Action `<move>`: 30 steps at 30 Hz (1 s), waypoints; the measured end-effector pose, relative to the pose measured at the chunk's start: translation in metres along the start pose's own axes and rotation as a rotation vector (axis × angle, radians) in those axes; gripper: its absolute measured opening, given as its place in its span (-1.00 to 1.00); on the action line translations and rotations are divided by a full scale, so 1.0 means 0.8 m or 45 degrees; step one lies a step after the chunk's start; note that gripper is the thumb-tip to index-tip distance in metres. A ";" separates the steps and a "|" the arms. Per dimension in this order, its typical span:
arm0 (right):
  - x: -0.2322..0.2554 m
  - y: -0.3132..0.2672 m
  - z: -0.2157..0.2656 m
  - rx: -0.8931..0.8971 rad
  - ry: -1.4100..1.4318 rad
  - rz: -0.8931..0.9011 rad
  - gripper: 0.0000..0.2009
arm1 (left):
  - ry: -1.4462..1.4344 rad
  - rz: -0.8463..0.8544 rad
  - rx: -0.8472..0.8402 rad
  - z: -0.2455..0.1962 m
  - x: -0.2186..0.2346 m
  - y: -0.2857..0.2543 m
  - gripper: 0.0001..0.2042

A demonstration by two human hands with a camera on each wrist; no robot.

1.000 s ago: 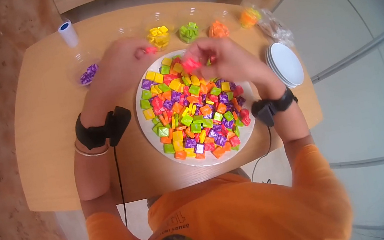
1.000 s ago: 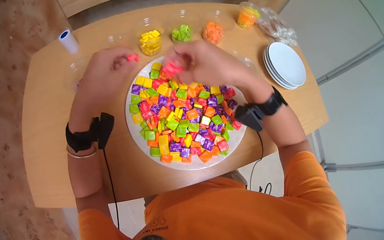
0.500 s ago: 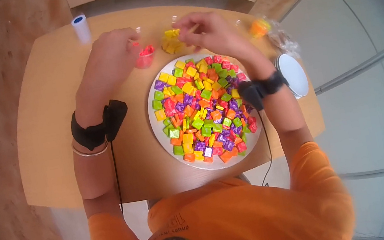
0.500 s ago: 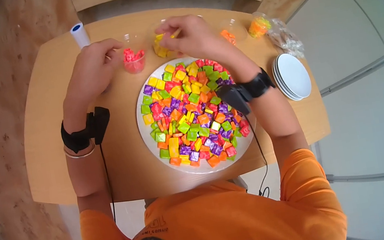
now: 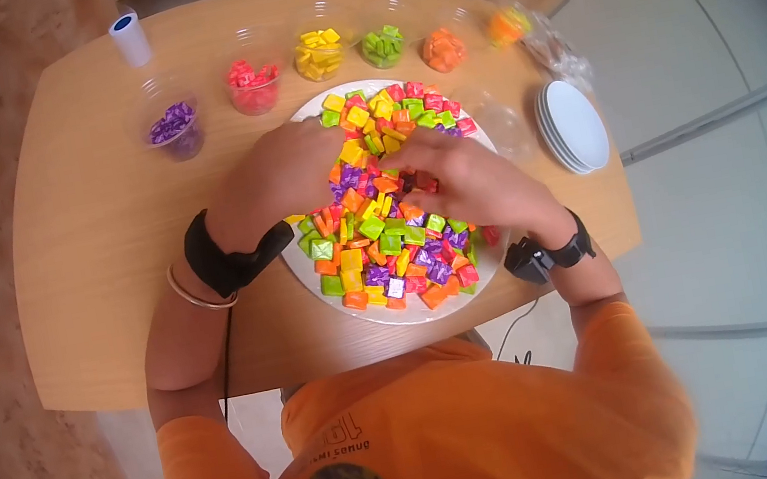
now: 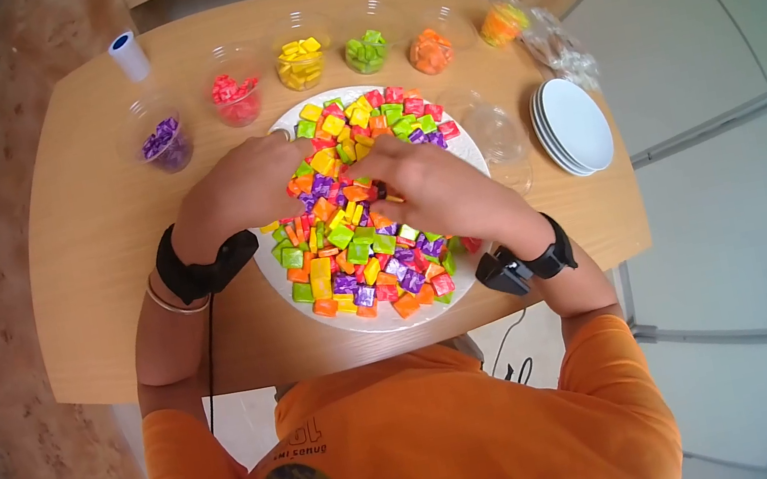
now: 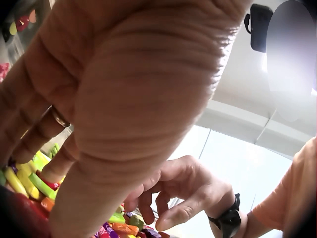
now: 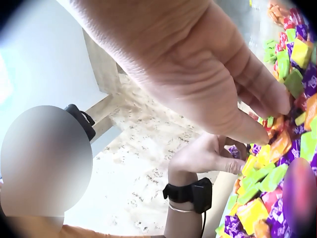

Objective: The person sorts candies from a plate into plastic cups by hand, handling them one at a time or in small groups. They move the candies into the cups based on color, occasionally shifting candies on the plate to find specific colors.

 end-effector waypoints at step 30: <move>0.013 0.040 -0.029 0.140 0.041 -0.137 -0.46 | -0.216 -0.364 -0.043 -0.008 -0.017 0.037 -0.58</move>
Point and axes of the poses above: each hand's wrist, its own y-axis towards the middle knuckle, its own x-axis out of the back of the hand, z = x × y, the point moved 6 cm from there along y, towards the middle knuckle, and after that the axes turned 14 degrees about -x, right-handed, at the moved point
